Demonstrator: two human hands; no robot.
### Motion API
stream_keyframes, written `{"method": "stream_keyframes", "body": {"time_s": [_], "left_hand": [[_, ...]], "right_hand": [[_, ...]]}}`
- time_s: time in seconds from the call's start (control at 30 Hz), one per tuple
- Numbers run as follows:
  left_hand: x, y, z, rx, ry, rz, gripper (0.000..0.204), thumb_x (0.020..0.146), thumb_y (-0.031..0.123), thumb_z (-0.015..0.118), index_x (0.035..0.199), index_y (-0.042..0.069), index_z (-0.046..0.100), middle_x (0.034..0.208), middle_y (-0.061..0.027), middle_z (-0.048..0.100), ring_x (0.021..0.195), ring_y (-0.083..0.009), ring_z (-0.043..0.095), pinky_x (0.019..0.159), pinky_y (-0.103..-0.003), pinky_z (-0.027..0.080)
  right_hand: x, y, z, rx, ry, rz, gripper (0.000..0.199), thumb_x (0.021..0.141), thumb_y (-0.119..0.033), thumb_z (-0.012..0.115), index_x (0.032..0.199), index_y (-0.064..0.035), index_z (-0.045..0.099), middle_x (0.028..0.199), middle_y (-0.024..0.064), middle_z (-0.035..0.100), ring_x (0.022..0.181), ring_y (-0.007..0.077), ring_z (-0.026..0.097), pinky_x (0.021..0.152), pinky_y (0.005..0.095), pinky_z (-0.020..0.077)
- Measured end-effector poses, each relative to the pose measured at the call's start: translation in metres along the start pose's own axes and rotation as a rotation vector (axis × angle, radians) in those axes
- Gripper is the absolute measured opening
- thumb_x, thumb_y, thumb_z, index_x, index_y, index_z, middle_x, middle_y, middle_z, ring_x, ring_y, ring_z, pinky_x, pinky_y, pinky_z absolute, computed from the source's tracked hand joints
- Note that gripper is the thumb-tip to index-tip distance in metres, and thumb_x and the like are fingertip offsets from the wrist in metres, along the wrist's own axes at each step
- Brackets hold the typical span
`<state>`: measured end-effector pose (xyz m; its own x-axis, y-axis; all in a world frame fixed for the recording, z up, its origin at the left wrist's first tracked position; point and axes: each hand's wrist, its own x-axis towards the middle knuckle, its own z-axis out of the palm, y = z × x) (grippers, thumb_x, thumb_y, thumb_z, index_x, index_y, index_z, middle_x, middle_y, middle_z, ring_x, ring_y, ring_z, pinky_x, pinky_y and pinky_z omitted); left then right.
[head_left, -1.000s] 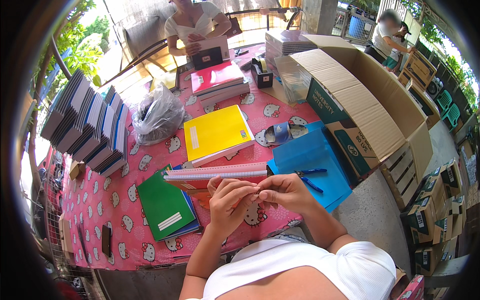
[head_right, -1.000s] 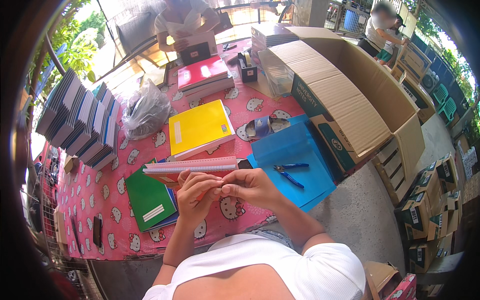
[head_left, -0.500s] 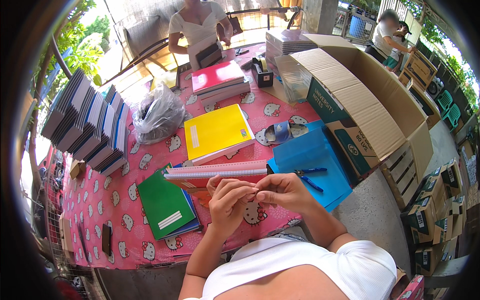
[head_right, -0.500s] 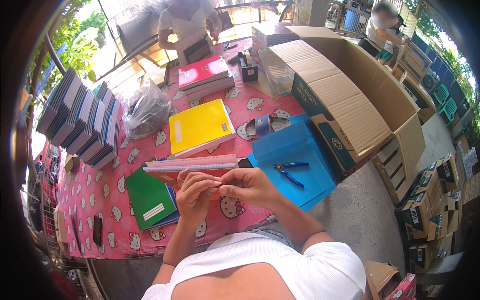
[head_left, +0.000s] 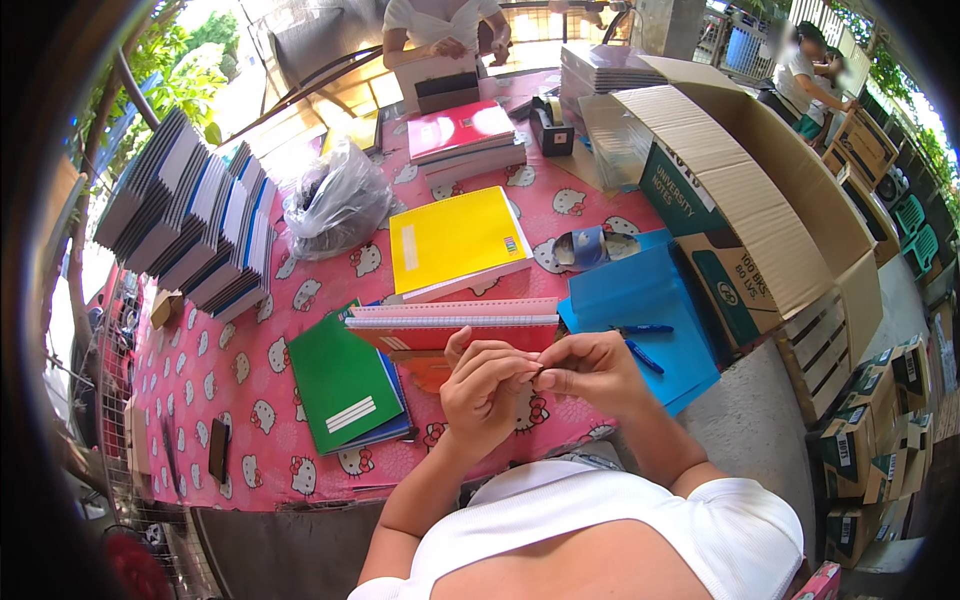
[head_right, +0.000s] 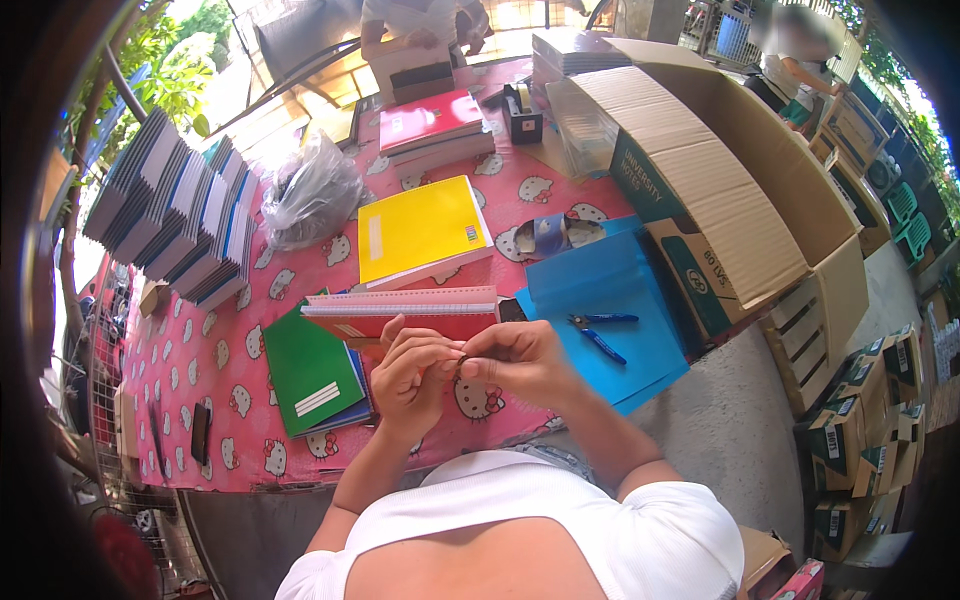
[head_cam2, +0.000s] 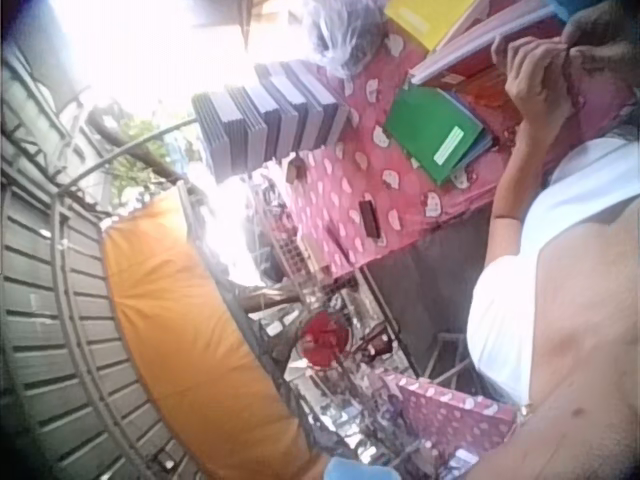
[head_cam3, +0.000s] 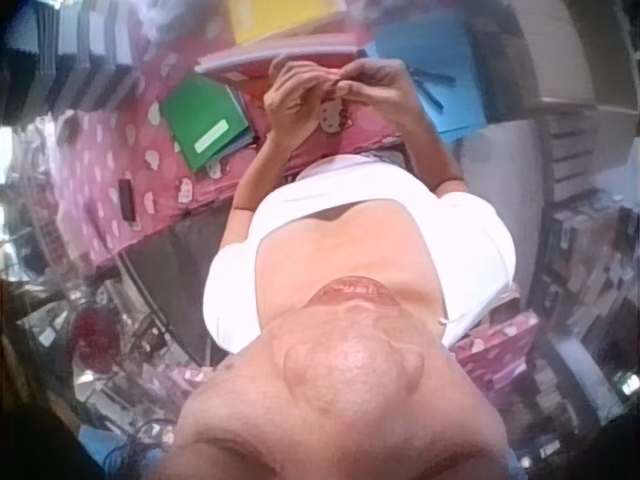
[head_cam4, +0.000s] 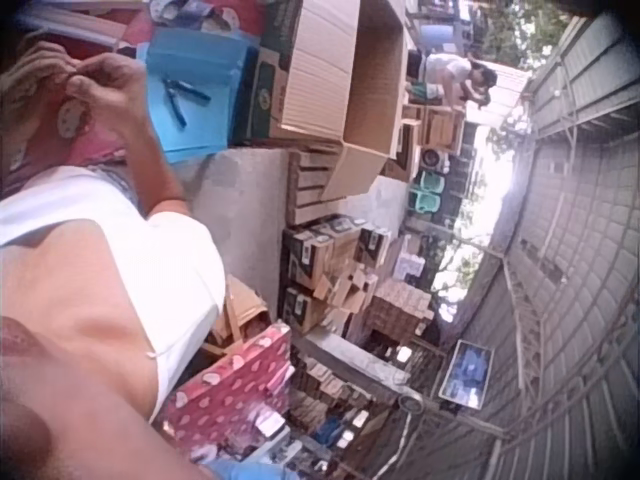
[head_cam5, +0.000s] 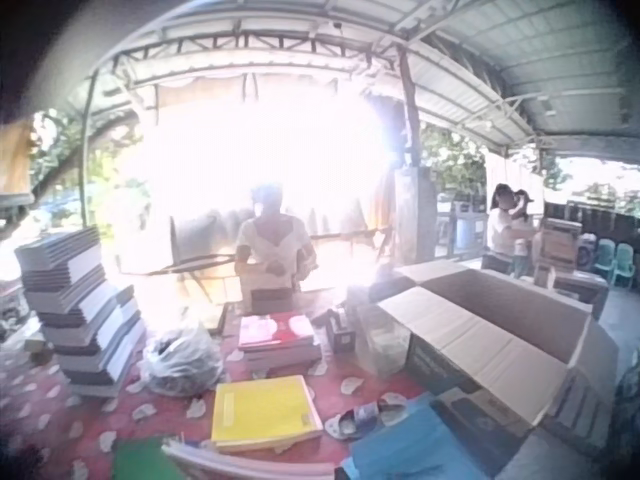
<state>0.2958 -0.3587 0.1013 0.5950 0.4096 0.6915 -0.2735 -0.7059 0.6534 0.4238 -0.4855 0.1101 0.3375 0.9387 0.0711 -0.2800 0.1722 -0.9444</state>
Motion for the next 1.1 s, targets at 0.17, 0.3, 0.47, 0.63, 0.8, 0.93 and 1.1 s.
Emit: {"method": "stream_keyframes", "body": {"time_s": [0.17,0.3,0.47,0.63,0.8,0.93,1.1], "left_hand": [[0.009,-0.005,0.003,0.126,-0.029,0.014,0.020,0.079,0.013,0.071,0.098,0.010,0.069,0.093,-0.0021,0.069,0.092,-0.0185,0.062,0.104,-0.039,0.024],[0.028,-0.007,0.010,0.563,0.044,0.018,0.031,0.081,0.025,0.070,0.109,0.011,0.066,0.105,-0.0046,0.066,0.100,-0.0203,0.060,0.107,-0.042,0.020],[0.025,-0.037,0.008,0.550,-0.109,0.064,0.037,0.079,0.026,0.071,0.114,0.012,0.066,0.109,-0.0072,0.066,0.104,-0.0222,0.060,0.107,-0.045,0.023],[0.022,-0.045,0.010,0.439,-0.078,0.039,0.021,0.078,0.022,0.071,0.097,0.012,0.070,0.097,-0.0027,0.066,0.095,-0.0209,0.060,0.101,-0.046,0.030],[0.026,-0.043,0.013,0.430,-0.004,0.065,0.012,0.078,0.019,0.071,0.085,0.011,0.067,0.087,-0.0016,0.067,0.087,-0.0197,0.061,0.098,-0.043,0.033],[0.025,-0.044,0.016,0.413,-0.036,0.043,0.011,0.078,0.018,0.070,0.086,0.011,0.067,0.081,-0.0013,0.067,0.081,-0.0184,0.062,0.096,-0.041,0.034],[0.025,-0.042,0.014,0.416,-0.029,0.022,0.012,0.080,0.019,0.070,0.089,0.011,0.067,0.080,-0.0015,0.068,0.076,-0.0181,0.062,0.093,-0.038,0.036]], "right_hand": [[0.003,0.000,-0.009,-0.104,0.125,-0.132,0.019,0.084,-0.005,0.069,0.100,0.0035,0.065,0.083,0.0069,0.068,0.068,0.0055,0.061,0.058,0.0180,0.0483],[0.002,-0.013,-0.024,-0.246,0.176,-0.073,0.038,0.082,-0.006,0.071,0.117,0.0017,0.058,0.082,0.0064,0.067,0.067,0.0058,0.060,0.055,0.0181,0.0466],[-0.001,-0.008,-0.026,-0.355,0.116,0.108,0.075,0.081,-0.003,0.071,0.142,-0.0002,0.027,0.079,0.0069,0.066,0.063,0.0071,0.059,0.054,0.0199,0.0453],[0.002,0.007,-0.014,-0.425,0.013,0.225,0.102,0.081,-0.004,0.070,0.148,-0.0010,-0.006,0.076,0.0096,0.066,0.060,0.0090,0.058,0.053,0.0218,0.0453],[0.008,0.016,-0.010,-0.476,-0.033,0.258,0.114,0.081,-0.017,0.073,0.140,0.0061,-0.021,0.073,0.0121,0.065,0.061,0.0143,0.062,0.058,0.0258,0.0489],[0.008,0.012,-0.013,-0.546,-0.047,0.246,0.114,0.082,-0.016,0.072,0.139,0.0068,-0.024,0.072,0.0127,0.065,0.060,0.0153,0.062,0.058,0.0264,0.0493],[0.008,0.008,-0.007,-0.488,-0.052,0.272,0.111,0.083,-0.013,0.070,0.139,0.0046,-0.025,0.070,0.0105,0.064,0.058,0.0133,0.059,0.056,0.0262,0.0484]]}}
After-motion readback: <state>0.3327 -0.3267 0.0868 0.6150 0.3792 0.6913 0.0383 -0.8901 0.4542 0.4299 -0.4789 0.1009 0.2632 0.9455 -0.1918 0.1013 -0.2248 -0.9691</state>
